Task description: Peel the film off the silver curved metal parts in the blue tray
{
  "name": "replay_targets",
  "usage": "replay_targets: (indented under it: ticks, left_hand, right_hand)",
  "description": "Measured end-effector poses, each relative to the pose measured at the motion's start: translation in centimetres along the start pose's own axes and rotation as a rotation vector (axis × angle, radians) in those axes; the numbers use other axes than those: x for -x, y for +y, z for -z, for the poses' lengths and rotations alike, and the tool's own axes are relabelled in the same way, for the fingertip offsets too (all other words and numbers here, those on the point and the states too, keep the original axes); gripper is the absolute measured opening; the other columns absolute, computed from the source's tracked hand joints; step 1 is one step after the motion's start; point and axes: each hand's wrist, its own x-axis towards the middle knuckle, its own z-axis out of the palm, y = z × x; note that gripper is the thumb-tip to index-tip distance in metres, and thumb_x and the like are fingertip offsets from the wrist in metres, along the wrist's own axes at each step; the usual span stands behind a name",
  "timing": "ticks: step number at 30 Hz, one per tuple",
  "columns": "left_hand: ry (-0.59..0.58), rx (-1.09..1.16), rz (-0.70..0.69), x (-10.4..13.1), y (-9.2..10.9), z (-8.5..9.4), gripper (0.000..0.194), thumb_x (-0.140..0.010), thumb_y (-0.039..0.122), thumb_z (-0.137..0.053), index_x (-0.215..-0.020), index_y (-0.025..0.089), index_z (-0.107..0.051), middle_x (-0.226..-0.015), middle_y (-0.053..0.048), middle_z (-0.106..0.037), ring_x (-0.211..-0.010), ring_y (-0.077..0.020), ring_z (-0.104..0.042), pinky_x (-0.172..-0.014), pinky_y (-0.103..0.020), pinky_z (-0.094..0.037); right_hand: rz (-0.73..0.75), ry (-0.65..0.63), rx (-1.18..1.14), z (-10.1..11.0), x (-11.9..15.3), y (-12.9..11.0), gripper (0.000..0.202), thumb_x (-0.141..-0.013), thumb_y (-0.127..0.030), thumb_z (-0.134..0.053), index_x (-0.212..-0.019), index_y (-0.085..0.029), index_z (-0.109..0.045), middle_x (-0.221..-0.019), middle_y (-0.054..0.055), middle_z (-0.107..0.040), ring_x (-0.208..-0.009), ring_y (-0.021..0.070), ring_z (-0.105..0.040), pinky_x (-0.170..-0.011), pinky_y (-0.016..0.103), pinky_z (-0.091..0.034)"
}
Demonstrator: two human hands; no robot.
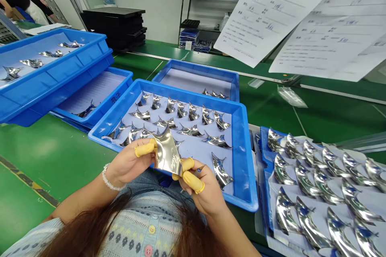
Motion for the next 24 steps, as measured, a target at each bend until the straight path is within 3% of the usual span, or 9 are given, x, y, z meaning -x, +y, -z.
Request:
replay_targets:
  ticks: [11, 14, 16, 18, 20, 22, 24]
  left_hand:
    - [0.024, -0.074, 0.033, 0.9, 1.0, -1.1, 0.02, -0.065, 0.027, -0.075, -0.079, 0.012, -0.072, -0.073, -0.003, -0.063, -0.068, -0.0096, -0.051, -0.068, -0.022, -0.04]
    - [-0.003, -0.223, 0.025, 0.3, 1.0, -0.7, 0.016, -0.071, 0.027, -0.068, -0.079, 0.014, -0.071, -0.074, -0.003, -0.064, -0.07, -0.0113, -0.053, -0.071, -0.025, -0.042]
    - [-0.042, -0.455, 0.054, -0.5, 0.9, 0.0, 0.02, -0.076, 0.028, -0.062, -0.087, 0.015, -0.071, -0.083, -0.004, -0.067, -0.077, -0.014, -0.056, -0.077, -0.028, -0.043]
    - [-0.082, -0.809, 0.085, -1.2, 0.7, 1.1, 0.029, -0.079, 0.03, -0.059, -0.101, 0.015, -0.069, -0.097, -0.007, -0.068, -0.085, -0.017, -0.058, -0.082, -0.031, -0.043]
    - [-0.108, -1.185, 0.068, -1.8, 0.5, 2.2, 0.037, -0.081, 0.034, -0.057, -0.113, 0.016, -0.065, -0.105, -0.009, -0.067, -0.09, -0.0196, -0.059, -0.084, -0.033, -0.043]
    - [-0.134, -1.449, 0.021, -1.9, 0.3, 3.1, 0.04, -0.083, 0.036, -0.055, -0.117, 0.017, -0.063, -0.105, -0.009, -0.067, -0.09, -0.0208, -0.06, -0.083, -0.033, -0.044]
    - [-0.167, -1.566, -0.01, -1.9, 0.2, 3.8, 0.036, -0.085, 0.036, -0.052, -0.115, 0.018, -0.064, -0.104, -0.008, -0.068, -0.09, -0.02, -0.061, -0.081, -0.031, -0.044]
  right_hand:
    - [-0.065, 0.002, -0.083, 0.4, 0.3, 1.4, 0.022, -0.08, -0.04, -0.071, -0.076, -0.02, -0.063, -0.07, 0.002, -0.062, -0.04, 0.0055, -0.027, -0.046, 0.024, -0.02]
    - [-0.001, 0.018, -0.057, 0.8, 0.4, 1.0, 0.022, -0.081, -0.04, -0.069, -0.076, -0.02, -0.062, -0.069, 0.001, -0.06, -0.039, 0.0059, -0.026, -0.045, 0.024, -0.02]
    - [0.095, 0.057, 0.023, 1.4, 0.6, 0.1, 0.024, -0.082, -0.043, -0.067, -0.076, -0.021, -0.061, -0.066, 0.0, -0.057, -0.04, 0.0072, -0.027, -0.044, 0.024, -0.021]
    - [0.201, 0.106, 0.188, 2.3, 0.8, -1.1, 0.024, -0.085, -0.044, -0.062, -0.077, -0.022, -0.06, -0.065, -0.001, -0.053, -0.042, 0.0094, -0.03, -0.044, 0.025, -0.023]
    - [0.248, 0.102, 0.511, 3.2, 1.0, -2.4, 0.021, -0.088, -0.039, -0.055, -0.076, -0.022, -0.057, -0.067, 0.0, -0.051, -0.049, 0.013, -0.039, -0.048, 0.026, -0.031]
    - [0.19, 0.056, 0.989, 3.9, 1.0, -3.5, 0.016, -0.088, -0.028, -0.049, -0.075, -0.02, -0.054, -0.07, 0.002, -0.053, -0.058, 0.017, -0.048, -0.055, 0.029, -0.035]
    - [0.039, 0.009, 1.478, 4.3, 0.8, -4.1, 0.011, -0.084, -0.019, -0.045, -0.075, -0.019, -0.052, -0.076, 0.004, -0.056, -0.063, 0.0199, -0.053, -0.056, 0.03, -0.035]
